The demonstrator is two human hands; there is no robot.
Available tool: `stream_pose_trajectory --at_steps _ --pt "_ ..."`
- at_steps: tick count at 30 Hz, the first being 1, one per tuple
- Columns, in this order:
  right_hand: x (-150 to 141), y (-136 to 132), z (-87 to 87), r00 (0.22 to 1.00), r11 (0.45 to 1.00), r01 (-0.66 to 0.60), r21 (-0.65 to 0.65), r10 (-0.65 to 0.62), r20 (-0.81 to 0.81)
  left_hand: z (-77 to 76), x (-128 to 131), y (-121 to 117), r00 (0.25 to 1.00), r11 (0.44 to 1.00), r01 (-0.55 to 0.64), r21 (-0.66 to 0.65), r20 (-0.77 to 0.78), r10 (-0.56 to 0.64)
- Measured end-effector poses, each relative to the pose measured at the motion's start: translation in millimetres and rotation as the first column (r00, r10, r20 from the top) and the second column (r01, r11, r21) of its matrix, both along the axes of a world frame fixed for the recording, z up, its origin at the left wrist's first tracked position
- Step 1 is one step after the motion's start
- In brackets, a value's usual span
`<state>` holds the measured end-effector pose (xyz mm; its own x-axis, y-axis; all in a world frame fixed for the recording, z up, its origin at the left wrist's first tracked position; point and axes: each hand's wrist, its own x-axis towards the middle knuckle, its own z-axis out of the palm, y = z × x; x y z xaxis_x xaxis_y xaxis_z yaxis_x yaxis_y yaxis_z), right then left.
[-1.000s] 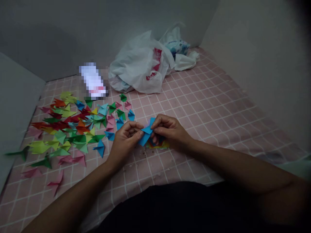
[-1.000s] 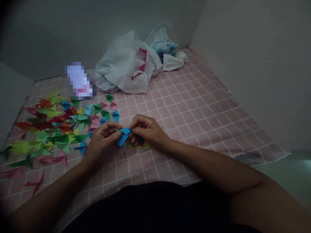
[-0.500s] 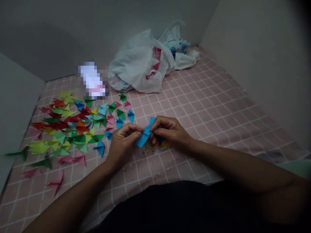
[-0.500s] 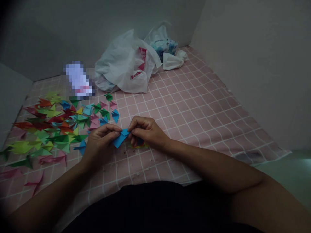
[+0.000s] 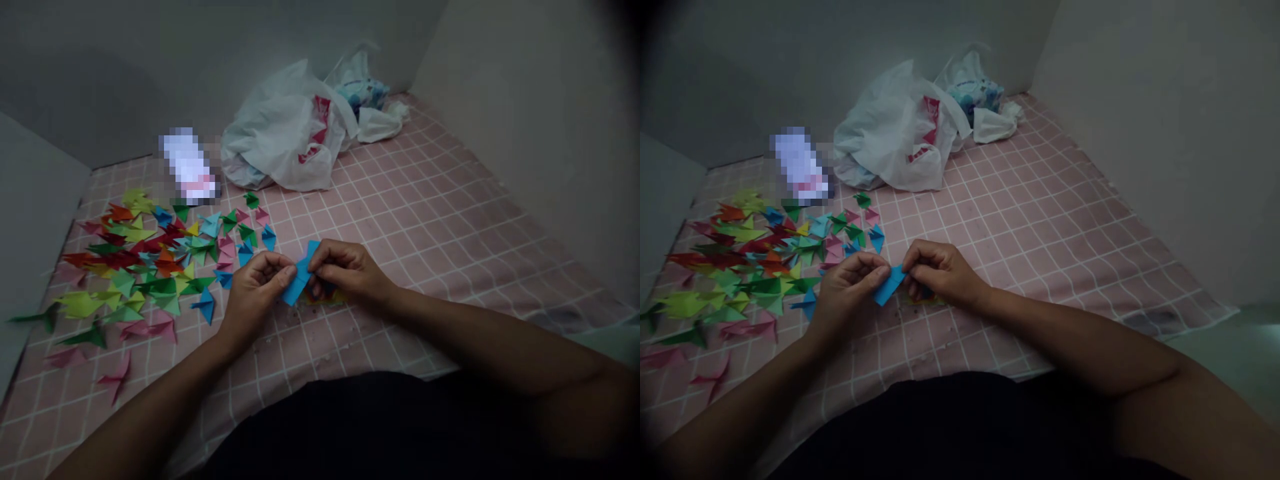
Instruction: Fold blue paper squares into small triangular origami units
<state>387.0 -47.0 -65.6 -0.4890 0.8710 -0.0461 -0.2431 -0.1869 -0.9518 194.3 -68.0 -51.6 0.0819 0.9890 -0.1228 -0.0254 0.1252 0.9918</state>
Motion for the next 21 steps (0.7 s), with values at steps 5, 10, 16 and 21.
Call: stream_pose_trajectory --at_steps 5,10,16,21 --pt "0.3 1.0 1.4 0.999 0.998 -0.028 0.060 0.026 0.040 -2.8 2.7 0.8 0.996 0.998 -0.052 0.044 0.069 0.049" --pt "-0.4 3.3 5.9 0.991 0.989 0.001 0.146 -0.020 0.131 -2.7 3.0 -3.1 0.999 0.982 -0.021 0.189 -0.031 0.028" --pt "-1.6 0.0 5.4 0.971 0.989 -0.102 0.105 0.076 0.225 2.0 6.3 -7.5 0.994 0.973 0.008 0.230 -0.105 0.017" --pt "-0.5 -1.7 8.4 0.977 0.995 -0.102 -0.015 0.103 0.187 3.0 5.9 -5.8 0.999 0.982 0.011 0.191 -0.051 -0.002"
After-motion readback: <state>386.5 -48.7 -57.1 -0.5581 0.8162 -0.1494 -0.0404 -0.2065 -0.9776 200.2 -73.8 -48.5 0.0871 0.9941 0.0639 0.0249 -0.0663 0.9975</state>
